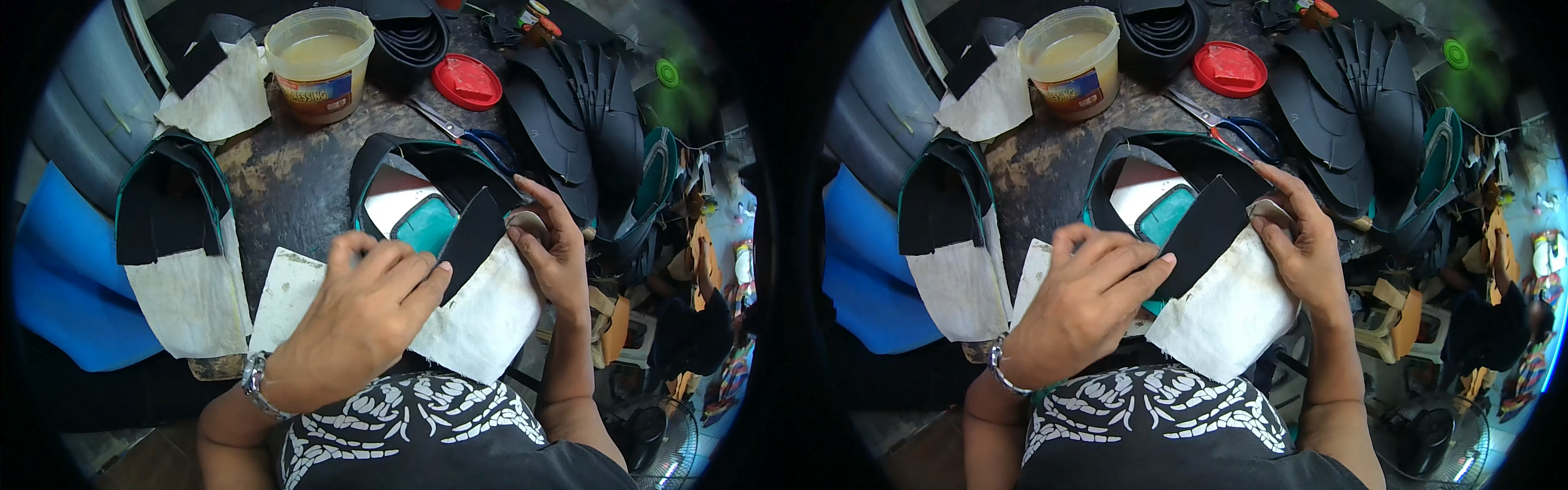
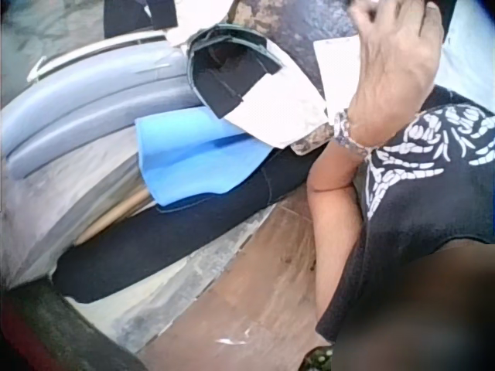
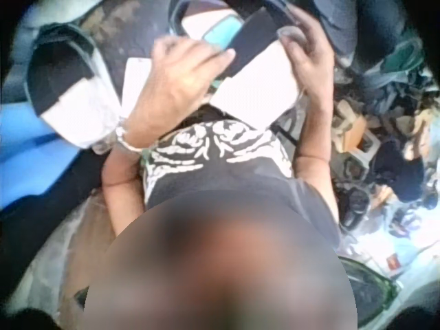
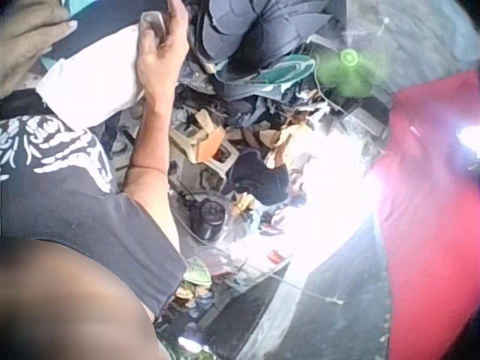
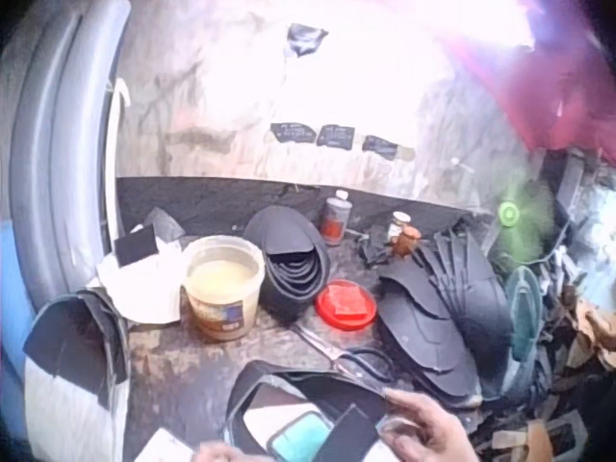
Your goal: The person assembles a slip-on shoe by hand, placing a black insole into the shoe upper, pressing it into place, and trimming excess material with scissors. The person repeatedly adjusts the insole and uses a hammer to tap the shoe interior, then cuts and repositions the insole multiple times.
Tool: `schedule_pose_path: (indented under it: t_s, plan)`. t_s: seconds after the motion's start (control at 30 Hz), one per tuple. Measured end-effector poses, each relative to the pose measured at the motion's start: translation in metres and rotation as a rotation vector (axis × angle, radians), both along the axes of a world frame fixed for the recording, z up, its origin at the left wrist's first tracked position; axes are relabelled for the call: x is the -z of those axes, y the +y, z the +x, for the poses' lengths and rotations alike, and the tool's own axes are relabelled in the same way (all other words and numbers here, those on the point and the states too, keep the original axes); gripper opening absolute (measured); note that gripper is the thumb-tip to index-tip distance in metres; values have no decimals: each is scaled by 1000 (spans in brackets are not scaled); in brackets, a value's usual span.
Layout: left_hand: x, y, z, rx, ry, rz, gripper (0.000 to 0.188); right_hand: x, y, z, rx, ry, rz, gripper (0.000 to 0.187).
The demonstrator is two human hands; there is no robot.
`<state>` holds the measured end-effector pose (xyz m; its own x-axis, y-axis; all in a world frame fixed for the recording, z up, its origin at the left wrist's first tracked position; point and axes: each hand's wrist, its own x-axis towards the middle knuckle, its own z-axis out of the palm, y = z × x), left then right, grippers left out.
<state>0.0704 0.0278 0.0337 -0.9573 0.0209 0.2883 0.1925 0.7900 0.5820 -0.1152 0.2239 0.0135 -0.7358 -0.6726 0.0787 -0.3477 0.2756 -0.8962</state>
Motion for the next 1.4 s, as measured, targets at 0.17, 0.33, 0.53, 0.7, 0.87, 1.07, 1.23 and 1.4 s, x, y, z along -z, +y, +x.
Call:
schedule_pose_path:
  t_s: [0.17,0.33,0.53,0.7,0.87,1.07,1.23,1.4]
  plan:
    - [6,-18,-7,-40,35,-205,39,3,-11,-2,-33,126,87,67]
    - [12,-30,-12,-55,22,-241,35,5,-21,0,-55,244,207,64]
    - [22,-34,-15,-176,144,21,40,-29,-1,-18,45,-112,-242,64]
    - [22,-36,-13,-134,250,8,41,-48,14,-32,44,-196,-688,74]
    - [-2,-16,-2,-125,76,985,58,-40,-3,-20,71,-260,-517,72]
    - [-16,-18,5,127,-508,1281,94,6,-11,-14,174,-453,-331,68]
    - [-8,-13,2,231,-294,965,70,22,20,-55,-262,-634,-784,71]
    - [9,-22,-41,41,-37,-162,25,41,25,-89,-979,-1043,-1239,92]
